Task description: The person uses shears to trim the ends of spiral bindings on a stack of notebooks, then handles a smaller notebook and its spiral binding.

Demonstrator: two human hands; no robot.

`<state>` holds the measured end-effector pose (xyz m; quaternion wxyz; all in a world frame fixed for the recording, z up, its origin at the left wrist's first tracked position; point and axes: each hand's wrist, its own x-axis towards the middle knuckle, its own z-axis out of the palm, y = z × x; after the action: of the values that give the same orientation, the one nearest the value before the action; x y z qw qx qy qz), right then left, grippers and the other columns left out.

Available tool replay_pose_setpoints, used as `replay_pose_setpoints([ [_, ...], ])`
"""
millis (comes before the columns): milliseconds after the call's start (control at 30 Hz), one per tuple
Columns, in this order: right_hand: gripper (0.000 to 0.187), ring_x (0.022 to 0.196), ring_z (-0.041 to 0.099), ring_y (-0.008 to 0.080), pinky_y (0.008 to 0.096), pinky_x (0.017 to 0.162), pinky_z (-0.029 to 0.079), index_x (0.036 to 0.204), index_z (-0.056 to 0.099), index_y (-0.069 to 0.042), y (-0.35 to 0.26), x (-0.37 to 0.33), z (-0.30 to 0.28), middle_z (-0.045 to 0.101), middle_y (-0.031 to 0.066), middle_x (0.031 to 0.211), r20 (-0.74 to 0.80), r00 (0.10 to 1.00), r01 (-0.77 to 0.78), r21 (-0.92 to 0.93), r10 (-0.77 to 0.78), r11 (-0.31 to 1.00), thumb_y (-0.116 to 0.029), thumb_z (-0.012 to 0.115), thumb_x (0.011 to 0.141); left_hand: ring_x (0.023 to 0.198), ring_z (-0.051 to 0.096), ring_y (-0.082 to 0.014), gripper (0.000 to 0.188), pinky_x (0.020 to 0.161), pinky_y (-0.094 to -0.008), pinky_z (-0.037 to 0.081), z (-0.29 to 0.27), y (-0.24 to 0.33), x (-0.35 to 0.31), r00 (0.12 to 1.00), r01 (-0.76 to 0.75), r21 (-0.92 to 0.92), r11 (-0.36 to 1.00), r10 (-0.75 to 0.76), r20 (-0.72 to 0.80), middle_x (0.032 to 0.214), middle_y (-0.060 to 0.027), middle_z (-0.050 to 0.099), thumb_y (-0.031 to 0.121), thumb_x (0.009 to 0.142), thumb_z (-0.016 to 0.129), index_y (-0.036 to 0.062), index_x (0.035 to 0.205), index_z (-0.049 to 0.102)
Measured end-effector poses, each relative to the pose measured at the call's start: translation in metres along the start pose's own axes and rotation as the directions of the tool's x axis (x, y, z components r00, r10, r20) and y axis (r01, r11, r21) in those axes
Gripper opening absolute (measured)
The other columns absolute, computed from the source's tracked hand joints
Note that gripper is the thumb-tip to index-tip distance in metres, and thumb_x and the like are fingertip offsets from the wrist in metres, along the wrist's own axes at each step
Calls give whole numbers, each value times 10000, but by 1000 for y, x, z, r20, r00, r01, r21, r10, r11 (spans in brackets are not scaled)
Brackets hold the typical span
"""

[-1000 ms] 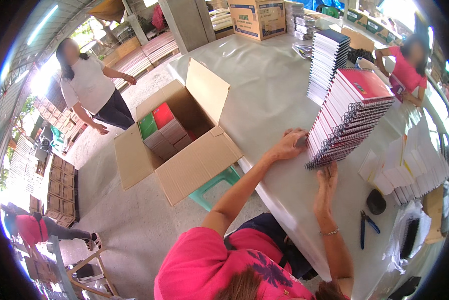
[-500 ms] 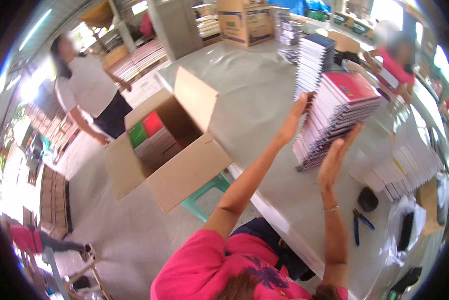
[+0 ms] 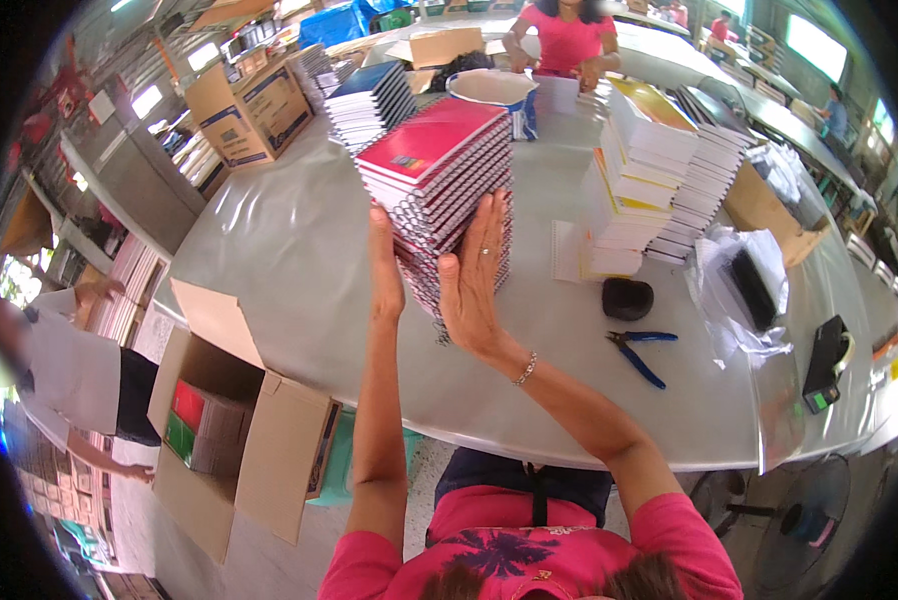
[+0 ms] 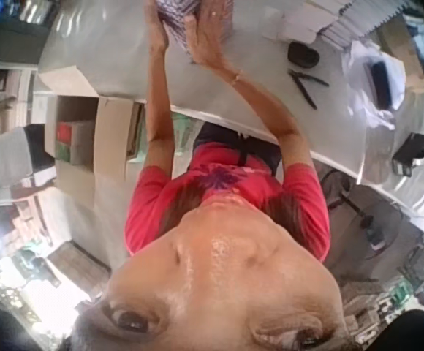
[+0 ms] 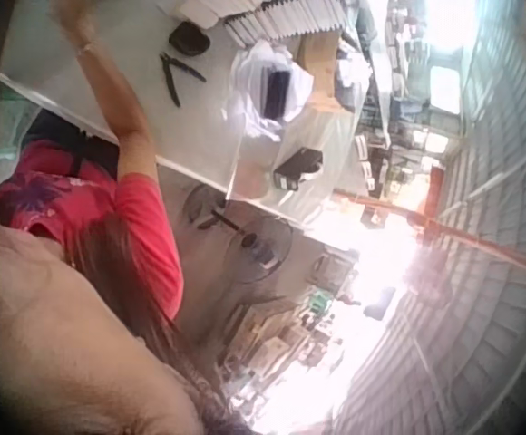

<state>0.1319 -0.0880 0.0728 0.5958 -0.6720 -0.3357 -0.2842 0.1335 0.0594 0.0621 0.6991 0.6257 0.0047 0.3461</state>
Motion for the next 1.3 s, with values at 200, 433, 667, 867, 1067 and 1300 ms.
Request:
replay_pose_setpoints([
  [200, 784, 1504, 28, 433, 527, 1203, 44, 1550, 55, 61, 3, 0, -2, 27, 286, 1615, -15, 1000, 14, -38, -15, 999, -492, 280, 1042, 1419, 335, -222, 705, 1180, -373, 247, 21, 31, -10, 995, 98, 8, 995, -98, -26, 1570, -102, 324, 524, 1064, 245, 10, 1547, 226],
  [433, 787, 1509, 28, 420, 547, 1195, 16, 1560, 101, 30, 5, 37, -13, 45, 260, 1625, -52, 986, 159, -45, -161, 986, -528, 272, 1032, 1364, 413, -263, 881, 1147, -402, 292, 26, 65, 15, 999, -30, -27, 999, 31, 32, 1502, -148, 413, 690, 992, 251, -25, 1504, 314],
  [667, 777, 1511, 26, 416, 537, 1199, 24, 1570, 86, 2, 6, 42, -5, 41, 248, 1630, -2, 983, 185, -45, -185, 982, -538, 245, 1033, 1339, 440, -255, 852, 1135, -402, 315, 28, 66, 24, 999, -21, -73, 997, 24, 39, 1472, -140, 446, 678, 996, 261, -19, 1476, 363],
  [867, 783, 1507, 25, 428, 540, 1199, 25, 1568, 83, 4, 5, 40, -1, 41, 256, 1626, -20, 985, 172, -38, -173, 984, -544, 241, 1032, 1327, 450, -245, 816, 1132, -399, 319, 32, 66, 21, 998, -48, -78, 996, 50, 26, 1466, -134, 455, 649, 1011, 270, -16, 1472, 370],
  [1067, 784, 1505, 27, 433, 542, 1198, 31, 1565, 85, 9, 3, 39, -1, 46, 259, 1624, -17, 986, 166, -41, -167, 985, -544, 242, 1033, 1327, 450, -243, 806, 1130, -399, 319, 32, 68, 19, 997, -52, -78, 996, 56, 51, 1469, -132, 451, 642, 1014, 276, -16, 1470, 372],
  [1300, 773, 1511, 41, 407, 524, 1204, 37, 1566, 91, 7, 4, 42, -9, 60, 237, 1630, -6, 987, 159, -55, -160, 986, -531, 255, 1037, 1328, 453, -248, 814, 1132, -393, 319, 38, 68, 21, 998, -14, -109, 994, 20, 59, 1459, -132, 466, 651, 1009, 277, -15, 1466, 376],
])
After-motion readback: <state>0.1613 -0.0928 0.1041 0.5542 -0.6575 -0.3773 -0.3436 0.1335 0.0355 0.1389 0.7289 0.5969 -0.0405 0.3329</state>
